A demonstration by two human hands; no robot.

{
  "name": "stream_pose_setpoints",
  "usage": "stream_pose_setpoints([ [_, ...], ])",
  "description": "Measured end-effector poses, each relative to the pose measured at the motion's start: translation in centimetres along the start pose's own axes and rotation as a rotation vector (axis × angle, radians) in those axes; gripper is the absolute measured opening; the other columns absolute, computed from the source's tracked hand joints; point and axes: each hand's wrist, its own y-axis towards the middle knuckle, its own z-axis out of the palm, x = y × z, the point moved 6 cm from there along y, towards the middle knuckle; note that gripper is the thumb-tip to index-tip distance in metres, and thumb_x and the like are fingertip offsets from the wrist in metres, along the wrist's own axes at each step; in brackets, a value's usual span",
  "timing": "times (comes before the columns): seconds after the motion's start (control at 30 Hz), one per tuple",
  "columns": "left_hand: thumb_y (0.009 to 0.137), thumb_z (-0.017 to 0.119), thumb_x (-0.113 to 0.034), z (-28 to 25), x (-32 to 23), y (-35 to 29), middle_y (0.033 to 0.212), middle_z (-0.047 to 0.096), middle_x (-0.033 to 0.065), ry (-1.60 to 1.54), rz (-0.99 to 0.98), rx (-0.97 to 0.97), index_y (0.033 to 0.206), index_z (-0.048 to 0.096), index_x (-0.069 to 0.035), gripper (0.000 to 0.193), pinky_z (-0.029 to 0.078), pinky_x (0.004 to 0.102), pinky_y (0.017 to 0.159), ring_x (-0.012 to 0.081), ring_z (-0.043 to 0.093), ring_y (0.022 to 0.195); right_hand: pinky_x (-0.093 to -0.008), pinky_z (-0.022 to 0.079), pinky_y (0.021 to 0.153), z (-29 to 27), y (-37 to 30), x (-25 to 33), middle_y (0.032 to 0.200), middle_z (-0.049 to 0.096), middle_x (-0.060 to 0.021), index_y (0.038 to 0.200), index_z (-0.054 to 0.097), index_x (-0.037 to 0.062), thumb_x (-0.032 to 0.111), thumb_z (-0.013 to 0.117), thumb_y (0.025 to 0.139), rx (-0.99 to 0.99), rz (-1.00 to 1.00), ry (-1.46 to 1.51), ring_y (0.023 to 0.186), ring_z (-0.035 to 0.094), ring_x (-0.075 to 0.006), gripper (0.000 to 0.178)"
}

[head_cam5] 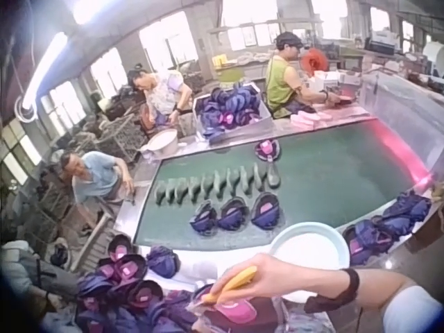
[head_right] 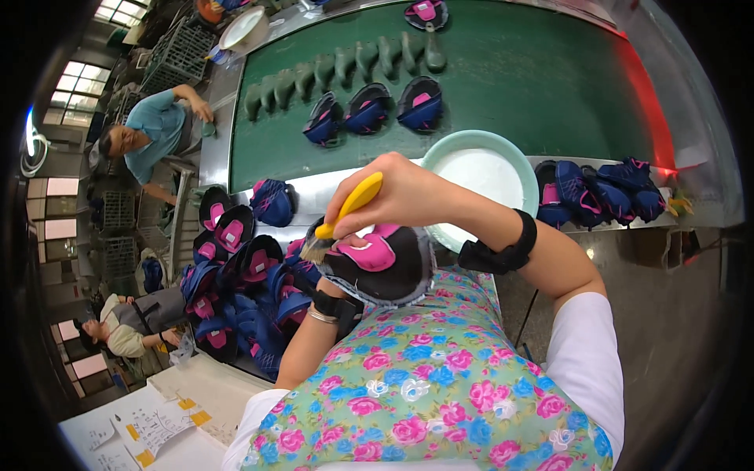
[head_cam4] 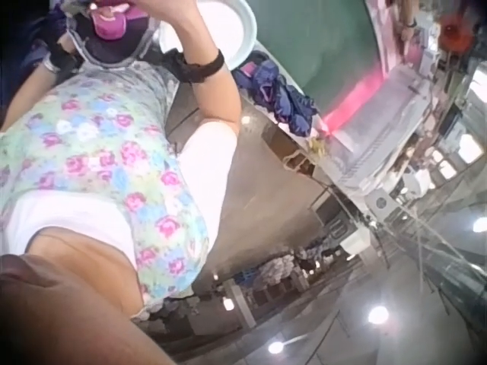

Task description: The recorder is applying a white liquid, likely glue, to the interior edges of shoe components using a brush.

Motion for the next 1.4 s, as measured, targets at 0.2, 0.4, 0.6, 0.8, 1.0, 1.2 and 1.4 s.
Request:
stream_pose_setpoints([
  [0.2,0.098,0.049,-0.029,2.7,2.8,-1.8,0.053,0.051,0.0062,-0.715,-0.656,0.133,0.081,0.061,-0.003,0.033,0.031,0.0240,0.032,0.0135,0.038,0.033,-0.0248,0.054,0.071,-2.1,0.7,-3.7,0.087,0.076,-0.0053,0.096,0.077,0.0033,0.015,0.080,0.085,-0.205,0.168,-0.131,0.077,0.068,-0.0091,0.016],
  [0.4,0.099,0.048,-0.029,2.4,2.8,-1.9,0.051,0.047,0.0048,-0.696,-0.714,0.163,0.071,0.055,-0.005,0.037,0.032,0.0228,0.033,0.0127,0.039,0.035,-0.0261,0.053,0.067,-3.5,-3.1,-5.4,0.079,0.074,-0.0070,0.092,0.077,0.0033,0.019,0.079,0.086,-0.363,0.218,-0.354,0.073,0.069,-0.0119,0.017],
  [0.6,0.094,0.053,-0.013,-1.7,3.2,0.4,0.104,0.064,0.0130,-0.742,-0.569,0.045,0.116,0.056,-0.003,0.024,0.046,0.0433,0.085,0.0268,0.060,0.091,-0.0257,0.052,0.067,-4.7,-4.3,-4.3,0.082,0.075,-0.0069,0.093,0.077,0.0037,0.019,0.079,0.086,-0.500,0.238,-0.361,0.074,0.069,-0.0117,0.017],
  [0.8,0.095,0.054,-0.014,-1.2,2.2,1.3,0.114,0.065,0.0143,-0.850,-0.626,0.177,0.125,0.055,-0.004,0.032,0.051,0.0457,0.090,0.0284,0.064,0.098,-0.0249,0.052,0.068,-2.9,-1.5,-4.1,0.083,0.075,-0.0064,0.094,0.077,0.0030,0.019,0.079,0.086,-0.395,0.108,-0.265,0.074,0.069,-0.0111,0.018],
  [1.0,0.093,0.053,-0.019,-0.8,0.0,0.6,0.047,0.043,0.0011,-0.452,-0.633,-0.025,0.068,0.051,-0.008,0.028,0.026,0.0217,0.029,0.0102,0.034,0.031,-0.0251,0.051,0.063,-5.1,-1.8,-7.3,0.074,0.072,-0.0053,0.087,0.075,0.0017,0.022,0.078,0.086,-0.538,0.411,-0.303,0.068,0.067,-0.0089,0.021],
  [1.2,0.089,0.060,-0.011,-3.2,-0.9,1.1,0.071,0.063,0.0057,-0.422,-0.619,-0.221,0.090,0.061,-0.004,0.007,0.043,0.0263,0.042,0.0165,0.059,0.053,-0.0270,0.049,0.048,-5.7,-3.6,-11.4,0.062,0.067,-0.0074,0.075,0.069,-0.0029,0.022,0.071,0.085,-0.573,0.623,-0.239,0.052,0.063,-0.0114,0.027],
  [1.4,0.098,0.059,-0.025,-14.6,-6.7,3.4,0.132,0.063,0.0088,-0.198,-0.213,-0.195,0.129,0.061,-0.009,0.035,0.043,0.0455,0.109,0.0254,0.055,0.127,-0.0248,0.042,0.038,-8.3,-6.3,-13.5,0.062,0.063,-0.0090,0.079,0.062,-0.0014,0.018,0.067,0.091,-0.927,0.612,0.074,0.043,0.057,-0.0129,0.023],
])
